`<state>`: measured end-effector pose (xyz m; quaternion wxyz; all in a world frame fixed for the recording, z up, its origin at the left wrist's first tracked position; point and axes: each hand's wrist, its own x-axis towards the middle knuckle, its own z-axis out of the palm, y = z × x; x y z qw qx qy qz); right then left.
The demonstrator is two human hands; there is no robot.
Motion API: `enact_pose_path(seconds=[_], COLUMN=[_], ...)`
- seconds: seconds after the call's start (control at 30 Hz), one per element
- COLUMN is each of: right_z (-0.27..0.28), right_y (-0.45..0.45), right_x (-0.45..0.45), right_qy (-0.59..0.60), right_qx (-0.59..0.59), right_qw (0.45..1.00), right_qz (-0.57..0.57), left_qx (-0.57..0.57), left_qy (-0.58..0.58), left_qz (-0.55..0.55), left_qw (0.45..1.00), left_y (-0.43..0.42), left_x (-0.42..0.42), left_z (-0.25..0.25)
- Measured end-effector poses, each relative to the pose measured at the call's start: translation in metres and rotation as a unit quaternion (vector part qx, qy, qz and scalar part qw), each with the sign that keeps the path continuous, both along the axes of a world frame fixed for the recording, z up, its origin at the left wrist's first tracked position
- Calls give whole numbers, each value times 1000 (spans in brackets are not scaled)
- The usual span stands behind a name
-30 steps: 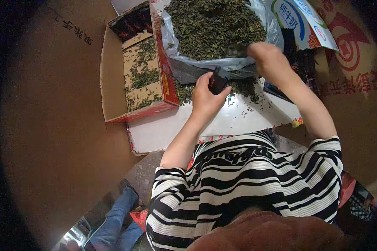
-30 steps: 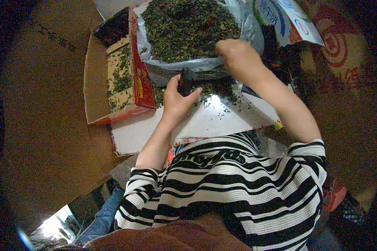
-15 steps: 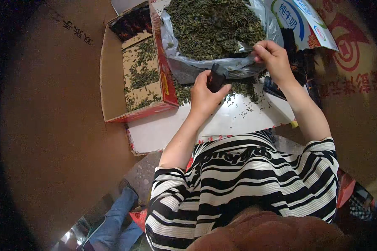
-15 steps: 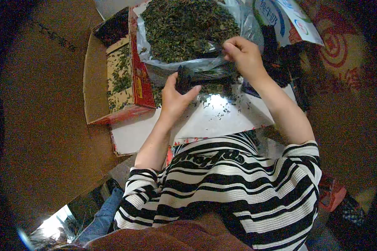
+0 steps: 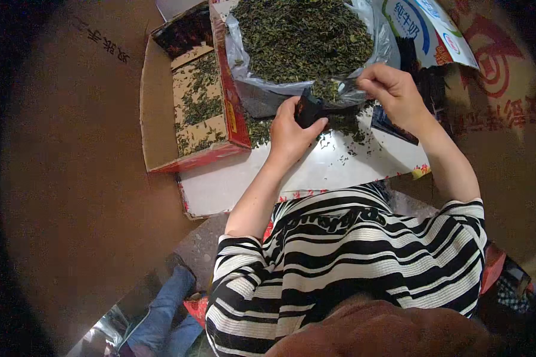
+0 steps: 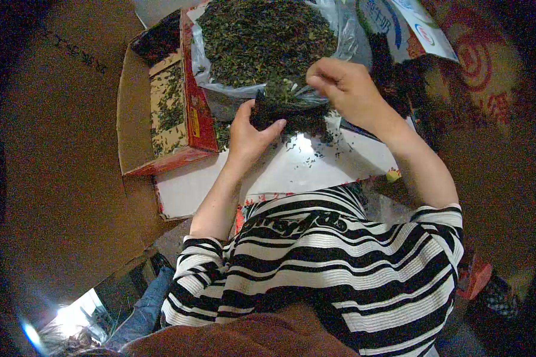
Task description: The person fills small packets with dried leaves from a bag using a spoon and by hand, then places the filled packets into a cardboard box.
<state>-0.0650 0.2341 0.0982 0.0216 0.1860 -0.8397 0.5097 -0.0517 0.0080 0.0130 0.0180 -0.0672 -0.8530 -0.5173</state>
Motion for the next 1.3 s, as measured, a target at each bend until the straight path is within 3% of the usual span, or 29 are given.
enact_pose_path(seconds=[0.07,0.1,0.2,0.33,0.77,0.9,1.0,1.17,1.27,1.3], right_z=[2,3,7,23,15,24,26,-18,-34,-34], right_y=[-4,-7,-13,-24,-31,-16,-7,-9,-29,-29], right_x=[0,1,2,14,23,16,3,-25,-33,-34], right_qy=[110,109,276,339,316,366,324,263,83,84], right_qx=[91,91,210,277,290,260,321,354,151,150], right_qw=[989,989,933,890,878,890,890,897,974,974], right_qz=[30,30,97,130,215,84,-17,-42,-148,-147], left_qx=[-4,-12,-28,-9,23,34,36,47,47,47], left_qy=[1,15,41,31,42,28,26,5,-12,-1], left_qz=[2,-1,-7,1,-26,-8,-11,-14,-17,-19], left_qw=[1000,1000,999,999,999,999,999,999,999,999], left_y=[2,1,1,2,3,1,1,5,5,3], left_x=[1,1,2,3,13,13,12,14,15,14], left_z=[-3,-6,-14,-22,-31,-37,-44,-30,-19,-19])
